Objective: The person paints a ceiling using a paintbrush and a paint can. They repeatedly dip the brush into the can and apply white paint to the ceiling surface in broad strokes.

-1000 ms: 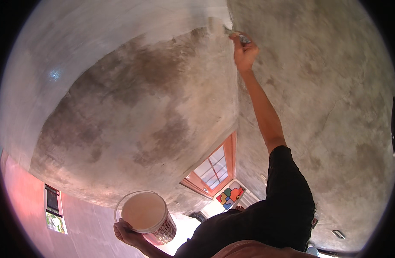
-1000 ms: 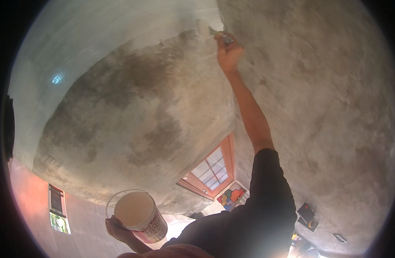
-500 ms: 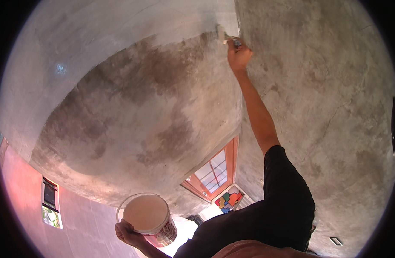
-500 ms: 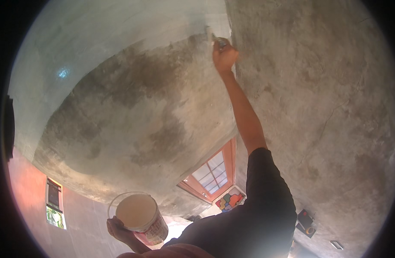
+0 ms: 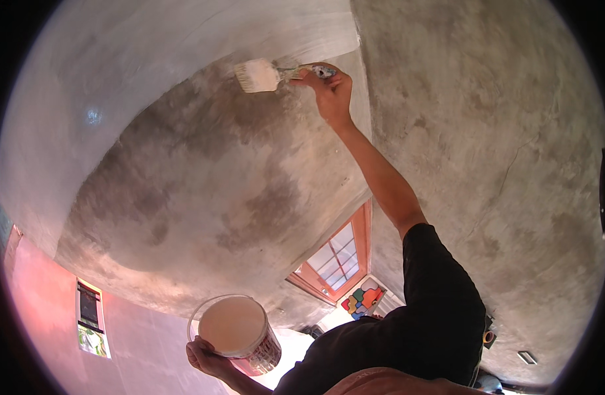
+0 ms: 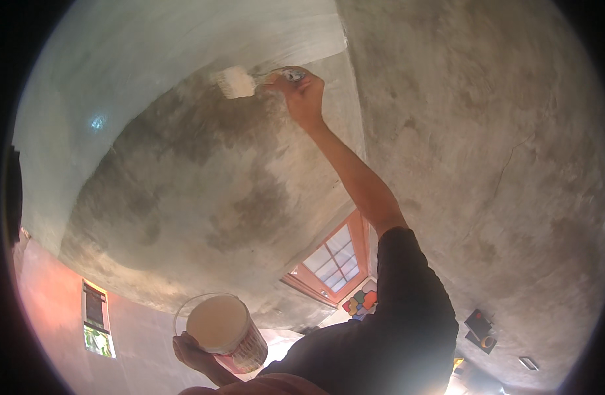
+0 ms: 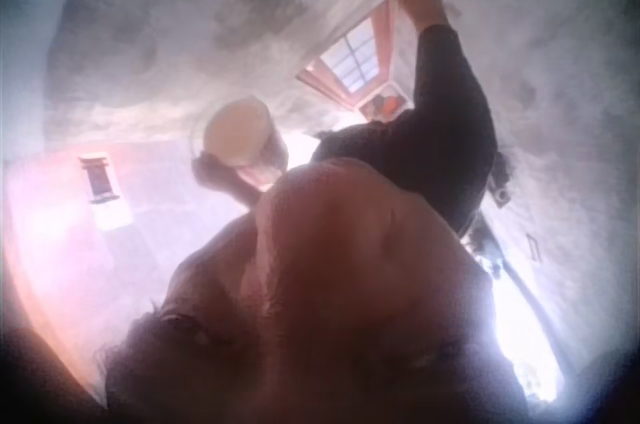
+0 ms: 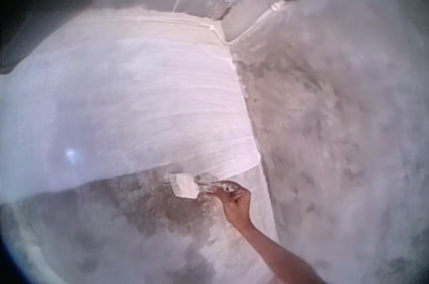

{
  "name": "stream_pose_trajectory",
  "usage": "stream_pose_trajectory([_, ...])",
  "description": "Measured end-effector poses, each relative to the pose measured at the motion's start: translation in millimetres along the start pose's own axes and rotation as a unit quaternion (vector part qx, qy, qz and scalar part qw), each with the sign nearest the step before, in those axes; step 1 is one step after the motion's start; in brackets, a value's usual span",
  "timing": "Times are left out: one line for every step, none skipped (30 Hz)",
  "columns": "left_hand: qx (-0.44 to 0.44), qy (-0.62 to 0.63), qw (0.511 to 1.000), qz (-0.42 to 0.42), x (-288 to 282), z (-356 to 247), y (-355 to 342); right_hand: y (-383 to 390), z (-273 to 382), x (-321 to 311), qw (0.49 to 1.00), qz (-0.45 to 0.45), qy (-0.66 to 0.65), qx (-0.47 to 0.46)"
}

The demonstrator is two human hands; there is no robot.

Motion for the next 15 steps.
stream_pose_trajectory([-0.002,0.004,1.000,0.003,0,2,-1,-13,-9,-15,1.000,-0.002,-0.008,0.003])
stream_pose_trajectory([-0.005,0.009,1.000,0.006,1,3,-1,-25,-17,-38,1.000,-0.025,0.008,-0.008])
stream_pose_trajectory([-0.007,0.014,1.000,0.011,4,3,-1,-37,-23,-59,0.999,-0.046,0.020,-0.017])
stream_pose_trajectory([-0.009,0.018,1.000,0.013,5,2,1,-46,-23,-77,0.995,-0.070,0.060,-0.024])
stream_pose_trajectory([-0.013,0.020,1.000,0.017,4,1,2,-52,-21,-97,0.990,-0.096,0.101,-0.028])
stream_pose_trajectory([-0.010,0.027,0.999,0.023,3,3,2,-58,-19,-120,0.987,-0.119,0.101,-0.042])
stream_pose_trajectory([-0.009,0.035,0.999,0.031,1,7,0,-64,-15,-141,0.983,-0.141,0.103,-0.058])
stream_pose_trajectory([-0.008,0.041,0.998,0.037,0,10,-1,-71,-14,-160,0.972,-0.171,0.150,-0.057])
stream_pose_trajectory([-0.006,0.042,0.998,0.038,0,12,-1,-78,-10,-177,0.958,-0.199,0.197,-0.057])
stream_pose_trajectory([-0.003,0.043,0.998,0.040,0,13,-1,-84,-7,-192,0.942,-0.226,0.244,-0.056])
stream_pose_trajectory([-0.001,0.044,0.998,0.042,2,12,-1,-87,4,-202,0.924,-0.251,0.273,-0.087])
stream_pose_trajectory([0.001,0.044,0.998,0.044,3,12,-1,-89,13,-212,0.905,-0.276,0.301,-0.118])
stream_pose_trajectory([0.004,0.046,0.998,0.044,7,11,0,-89,24,-214,0.883,-0.299,0.328,-0.151])
stream_pose_trajectory([0.006,0.047,0.998,0.043,9,9,1,-90,28,-214,0.849,-0.319,0.393,-0.153])
stream_pose_trajectory([0.001,0.049,0.998,0.041,8,10,1,-90,31,-212,0.810,-0.336,0.455,-0.155])
Point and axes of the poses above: each hand's wrist, its own y-axis away from the middle knuckle, its own x-axis out of the palm, z = x × y, the point moved 10 cm from there along -y, towards the middle knuckle, and after that the axes turned 15 degrees about x, right-handed, at the moved point
